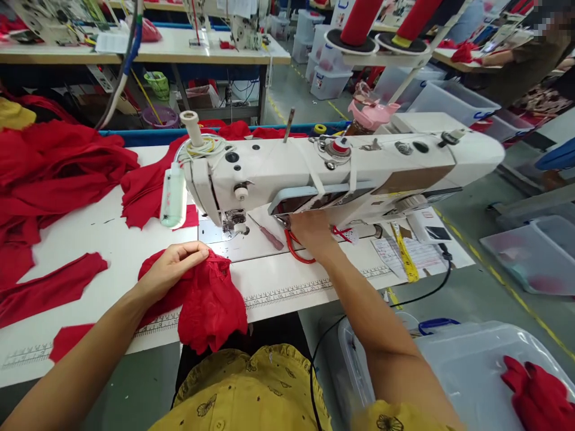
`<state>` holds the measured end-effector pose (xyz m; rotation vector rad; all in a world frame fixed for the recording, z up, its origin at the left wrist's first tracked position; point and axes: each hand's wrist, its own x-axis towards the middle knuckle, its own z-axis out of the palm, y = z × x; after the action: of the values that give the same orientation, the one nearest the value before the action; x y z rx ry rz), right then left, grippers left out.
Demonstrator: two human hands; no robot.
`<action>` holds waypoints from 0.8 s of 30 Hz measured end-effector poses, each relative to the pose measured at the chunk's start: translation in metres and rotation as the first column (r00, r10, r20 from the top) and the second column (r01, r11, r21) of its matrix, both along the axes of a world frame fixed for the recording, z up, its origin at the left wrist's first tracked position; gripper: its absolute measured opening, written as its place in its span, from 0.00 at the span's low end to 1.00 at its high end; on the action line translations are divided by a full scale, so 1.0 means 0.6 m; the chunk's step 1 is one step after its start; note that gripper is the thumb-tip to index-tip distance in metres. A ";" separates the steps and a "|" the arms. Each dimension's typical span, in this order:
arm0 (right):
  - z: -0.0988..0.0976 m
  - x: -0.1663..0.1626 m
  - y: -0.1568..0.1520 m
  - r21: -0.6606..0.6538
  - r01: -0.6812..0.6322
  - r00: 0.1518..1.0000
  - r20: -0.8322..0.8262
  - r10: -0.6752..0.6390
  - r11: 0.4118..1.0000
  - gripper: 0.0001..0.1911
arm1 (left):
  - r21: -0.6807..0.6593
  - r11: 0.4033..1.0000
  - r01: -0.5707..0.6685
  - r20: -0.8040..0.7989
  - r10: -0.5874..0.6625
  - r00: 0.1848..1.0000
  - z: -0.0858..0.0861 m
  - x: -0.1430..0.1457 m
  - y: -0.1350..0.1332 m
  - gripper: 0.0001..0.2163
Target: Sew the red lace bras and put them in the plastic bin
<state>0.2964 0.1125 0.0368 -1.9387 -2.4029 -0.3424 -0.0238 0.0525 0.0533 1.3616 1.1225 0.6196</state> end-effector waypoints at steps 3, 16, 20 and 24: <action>0.011 -0.001 -0.015 0.026 -0.029 1.000 0.000 0.029 0.999 0.14 | -0.001 1.000 -0.001 0.025 0.001 1.000 0.000 -0.001 0.000 0.16; 0.030 -0.136 -0.115 -0.142 -0.521 0.783 -0.472 0.405 0.842 0.16 | 0.027 0.999 0.026 0.034 -0.027 0.999 -0.006 -0.002 0.000 0.15; 0.024 -0.154 -0.100 -0.146 -0.519 0.803 -0.422 0.422 0.842 0.17 | 0.022 0.999 0.031 0.034 -0.032 0.999 -0.003 -0.001 0.000 0.16; 0.026 -0.157 -0.097 -0.147 -0.516 0.813 -0.396 0.427 0.844 0.18 | 0.036 0.999 0.025 0.033 -0.026 0.999 -0.001 0.000 0.000 0.16</action>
<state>0.2020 0.0545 0.0523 -1.2320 -2.6455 0.3162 -0.0237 0.0525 0.0526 1.3891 1.0707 0.6443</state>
